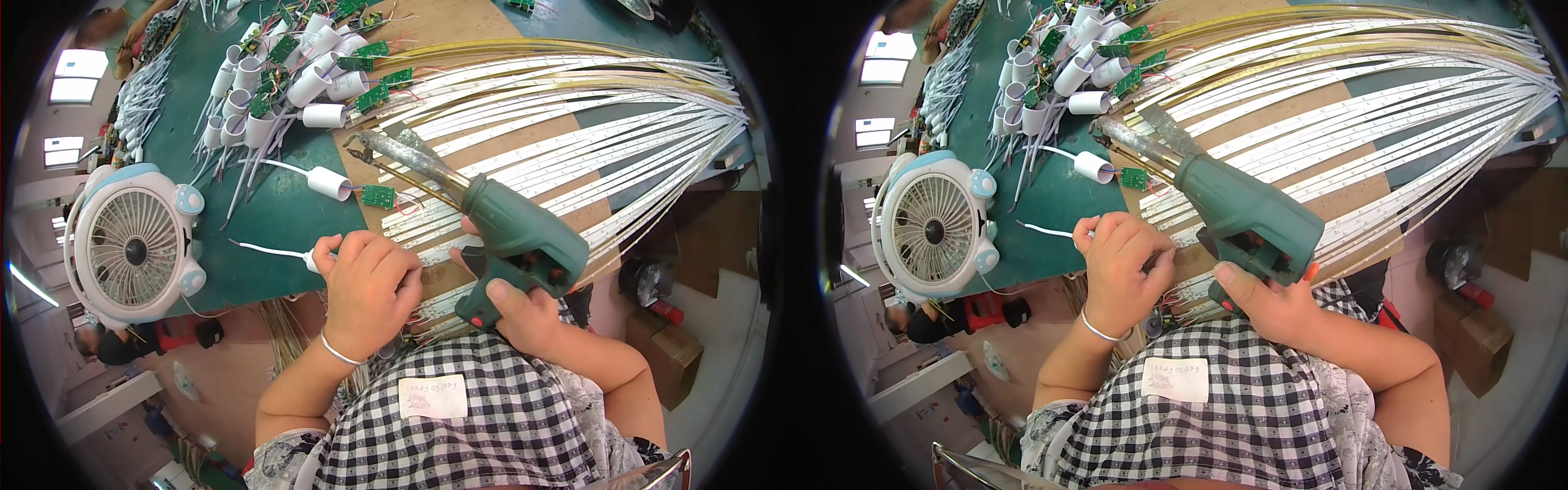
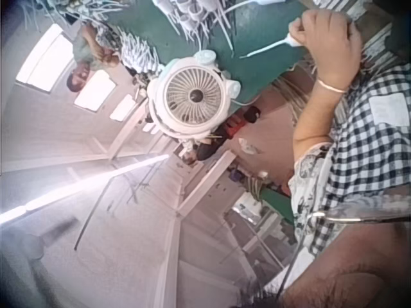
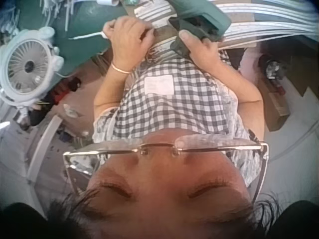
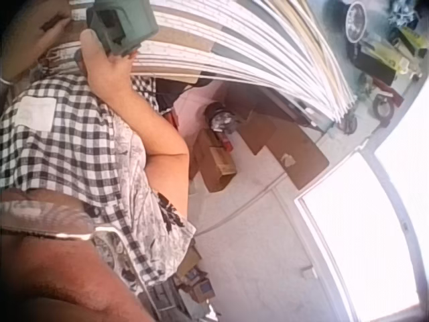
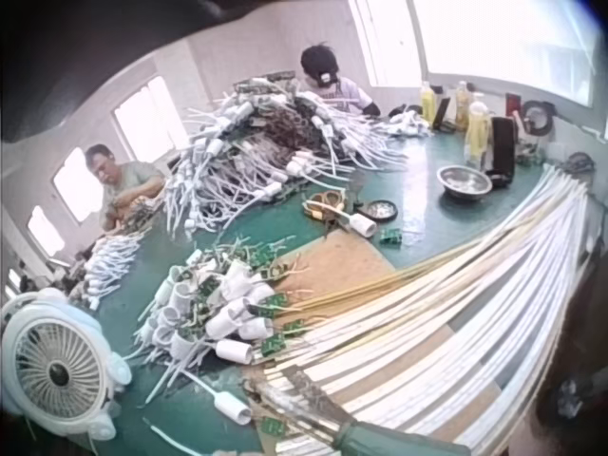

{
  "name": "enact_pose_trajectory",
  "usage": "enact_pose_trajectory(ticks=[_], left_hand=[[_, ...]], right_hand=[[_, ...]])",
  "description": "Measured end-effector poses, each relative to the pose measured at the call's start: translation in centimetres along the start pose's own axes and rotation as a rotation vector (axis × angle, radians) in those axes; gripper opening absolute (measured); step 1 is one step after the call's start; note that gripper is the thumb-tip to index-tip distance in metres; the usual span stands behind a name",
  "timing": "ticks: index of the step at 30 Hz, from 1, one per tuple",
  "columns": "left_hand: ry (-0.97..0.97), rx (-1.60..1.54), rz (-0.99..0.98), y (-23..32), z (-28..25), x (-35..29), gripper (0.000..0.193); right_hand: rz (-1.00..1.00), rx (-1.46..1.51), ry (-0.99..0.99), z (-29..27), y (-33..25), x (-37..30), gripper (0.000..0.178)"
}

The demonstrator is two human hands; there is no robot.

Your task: Assemble and solder components onto LED light strips on an assembly line.

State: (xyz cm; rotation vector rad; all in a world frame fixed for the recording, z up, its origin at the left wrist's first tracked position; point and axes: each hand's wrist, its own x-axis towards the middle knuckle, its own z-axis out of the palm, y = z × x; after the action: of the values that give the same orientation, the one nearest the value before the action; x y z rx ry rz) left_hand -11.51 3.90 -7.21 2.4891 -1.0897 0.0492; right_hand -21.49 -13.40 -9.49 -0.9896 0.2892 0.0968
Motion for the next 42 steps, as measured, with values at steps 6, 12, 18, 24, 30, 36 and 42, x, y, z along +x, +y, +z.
enact_pose_trajectory(ticks=[6,12,18,24,30,36,42], left_hand=[[0.009,-0.016,-0.011,-0.2,0.2,-0.3,0.014],[0.012,0.034,0.022,-0.2,0.2,0.2,0.015],[0.038,0.063,0.045,-0.1,0.4,0.1,0.015],[0.063,-0.031,0.030,-0.6,0.8,-0.6,0.016],[0.065,-0.071,0.035,-0.8,0.9,-0.7,0.017],[0.013,-0.001,0.030,-0.5,0.3,-0.3,0.018],[-0.015,0.018,0.009,-0.2,-0.6,-0.6,0.018]], right_hand=[[-0.073,-0.050,-0.031,-0.4,0.6,0.1,0.067],[-0.065,-0.039,0.000,-0.1,0.5,0.1,0.067],[-0.041,0.110,0.049,-0.2,-1.9,-1.4,0.070],[-0.081,-0.341,0.069,-4.3,-3.2,-6.7,0.057],[-0.190,-0.507,0.009,-5.7,-2.2,-7.5,0.037],[-0.232,-0.833,-0.149,-6.7,-3.0,-7.1,0.032],[-0.250,-0.841,-0.123,-7.4,-2.4,-7.5,0.034]])
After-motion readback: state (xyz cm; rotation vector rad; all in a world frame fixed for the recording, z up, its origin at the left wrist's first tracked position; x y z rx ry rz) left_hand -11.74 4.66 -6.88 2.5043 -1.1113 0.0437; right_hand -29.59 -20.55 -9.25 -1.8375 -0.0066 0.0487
